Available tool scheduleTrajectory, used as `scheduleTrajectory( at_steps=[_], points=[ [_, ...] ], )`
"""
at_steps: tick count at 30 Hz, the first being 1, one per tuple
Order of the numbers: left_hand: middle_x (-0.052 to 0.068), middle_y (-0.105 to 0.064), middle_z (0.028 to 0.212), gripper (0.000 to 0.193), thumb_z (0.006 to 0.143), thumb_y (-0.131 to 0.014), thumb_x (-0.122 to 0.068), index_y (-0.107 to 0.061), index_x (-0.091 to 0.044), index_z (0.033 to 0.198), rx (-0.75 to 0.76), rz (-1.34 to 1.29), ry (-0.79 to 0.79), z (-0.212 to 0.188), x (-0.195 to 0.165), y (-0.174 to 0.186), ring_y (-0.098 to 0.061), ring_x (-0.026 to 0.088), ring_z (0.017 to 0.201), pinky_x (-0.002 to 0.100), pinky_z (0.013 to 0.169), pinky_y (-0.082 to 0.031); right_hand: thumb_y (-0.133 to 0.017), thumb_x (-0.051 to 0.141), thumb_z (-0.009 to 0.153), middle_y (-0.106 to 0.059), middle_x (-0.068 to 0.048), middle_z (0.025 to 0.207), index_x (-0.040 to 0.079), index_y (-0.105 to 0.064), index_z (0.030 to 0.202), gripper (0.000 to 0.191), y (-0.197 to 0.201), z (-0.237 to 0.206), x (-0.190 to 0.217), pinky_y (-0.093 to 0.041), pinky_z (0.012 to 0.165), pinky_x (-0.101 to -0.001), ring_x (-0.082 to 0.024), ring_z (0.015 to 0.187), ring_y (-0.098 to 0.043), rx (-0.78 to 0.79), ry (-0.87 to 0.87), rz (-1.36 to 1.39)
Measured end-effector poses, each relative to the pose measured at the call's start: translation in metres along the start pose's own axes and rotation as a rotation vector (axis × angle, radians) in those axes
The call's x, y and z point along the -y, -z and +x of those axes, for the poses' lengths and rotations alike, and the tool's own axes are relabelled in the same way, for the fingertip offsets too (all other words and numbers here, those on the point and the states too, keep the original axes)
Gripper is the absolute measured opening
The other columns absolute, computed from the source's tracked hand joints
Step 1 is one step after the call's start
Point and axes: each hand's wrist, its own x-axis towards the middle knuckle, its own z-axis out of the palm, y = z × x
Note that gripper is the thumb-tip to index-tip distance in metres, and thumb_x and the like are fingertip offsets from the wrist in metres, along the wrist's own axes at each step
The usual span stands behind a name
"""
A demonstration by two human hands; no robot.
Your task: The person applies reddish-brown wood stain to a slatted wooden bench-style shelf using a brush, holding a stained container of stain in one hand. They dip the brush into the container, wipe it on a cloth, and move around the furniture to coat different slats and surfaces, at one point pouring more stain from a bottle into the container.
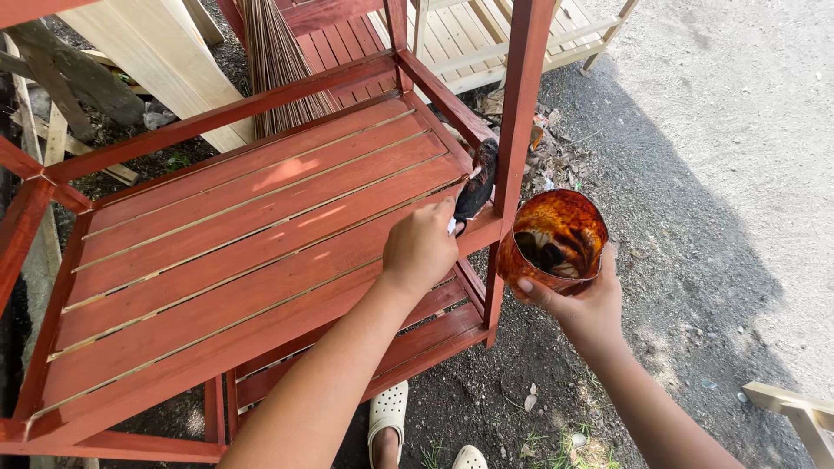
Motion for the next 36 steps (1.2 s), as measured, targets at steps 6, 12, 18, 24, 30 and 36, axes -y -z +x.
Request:
scheduleTrajectory(
  at_steps=[6,12,18,24,30,36],
  points=[
    [0.018,-0.072,0.094,0.025,0.089,-0.070,-0.017,-0.067,-0.002,0.109,-0.027,-0.065,0.008,-0.013,-0.013,0.009,-0.070,0.041,0.087,0.053,0.072,-0.054,-0.090,0.023,0.072,-0.064,-0.010,0.134,0.006,-0.044,0.139,0.084,0.005,-0.003,0.005,-0.058,0.106,-0.0395,-0.022,0.125,-0.066,-0.043,-0.003,-0.003],
    [0.012,-0.074,0.094,0.024,0.090,-0.070,-0.023,-0.071,-0.014,0.112,0.063,-0.087,0.125,-0.035,-0.006,0.032,-0.071,0.038,0.086,0.053,0.072,-0.053,-0.090,0.020,0.072,-0.065,-0.010,0.134,0.006,-0.045,0.140,0.083,0.009,-0.007,0.010,-0.056,0.106,-0.0393,-0.022,0.124,-0.066,-0.048,0.004,-0.018],
    [0.012,-0.076,0.093,0.032,0.088,-0.070,-0.028,-0.072,-0.017,0.118,0.050,-0.042,0.330,-0.027,0.012,0.054,-0.072,0.036,0.086,0.051,0.073,-0.054,-0.091,0.020,0.070,-0.064,-0.010,0.133,0.005,-0.045,0.139,0.084,0.015,-0.011,0.020,-0.056,0.107,-0.0396,-0.022,0.124,-0.065,-0.029,0.013,-0.017],
    [0.012,-0.076,0.096,0.034,0.091,-0.069,-0.037,-0.072,-0.020,0.120,0.126,-0.095,0.517,-0.025,-0.002,0.051,-0.072,0.035,0.092,0.049,0.078,-0.054,-0.090,0.022,0.068,-0.065,-0.009,0.131,0.005,-0.044,0.139,0.087,0.019,-0.021,0.024,-0.057,0.105,-0.0391,-0.022,0.122,-0.066,-0.025,-0.056,-0.037],
    [0.008,-0.077,0.100,0.029,0.093,-0.065,-0.041,-0.076,-0.022,0.111,0.214,-0.002,0.627,-0.012,-0.005,0.074,-0.072,0.032,0.098,0.050,0.080,-0.054,-0.090,0.023,0.070,-0.066,-0.010,0.130,0.005,-0.046,0.136,0.081,0.024,-0.026,0.023,-0.057,0.102,-0.0393,-0.022,0.120,-0.067,-0.063,-0.067,-0.051],
    [0.007,-0.076,0.100,0.026,0.092,-0.065,-0.041,-0.076,-0.024,0.109,0.366,-0.023,0.633,0.007,-0.026,0.081,-0.072,0.032,0.098,0.048,0.083,-0.055,-0.090,0.022,0.070,-0.067,-0.011,0.129,0.005,-0.046,0.136,0.081,0.026,-0.021,0.046,-0.056,0.102,-0.0387,-0.022,0.120,-0.067,-0.107,-0.050,-0.049]
  ],
)
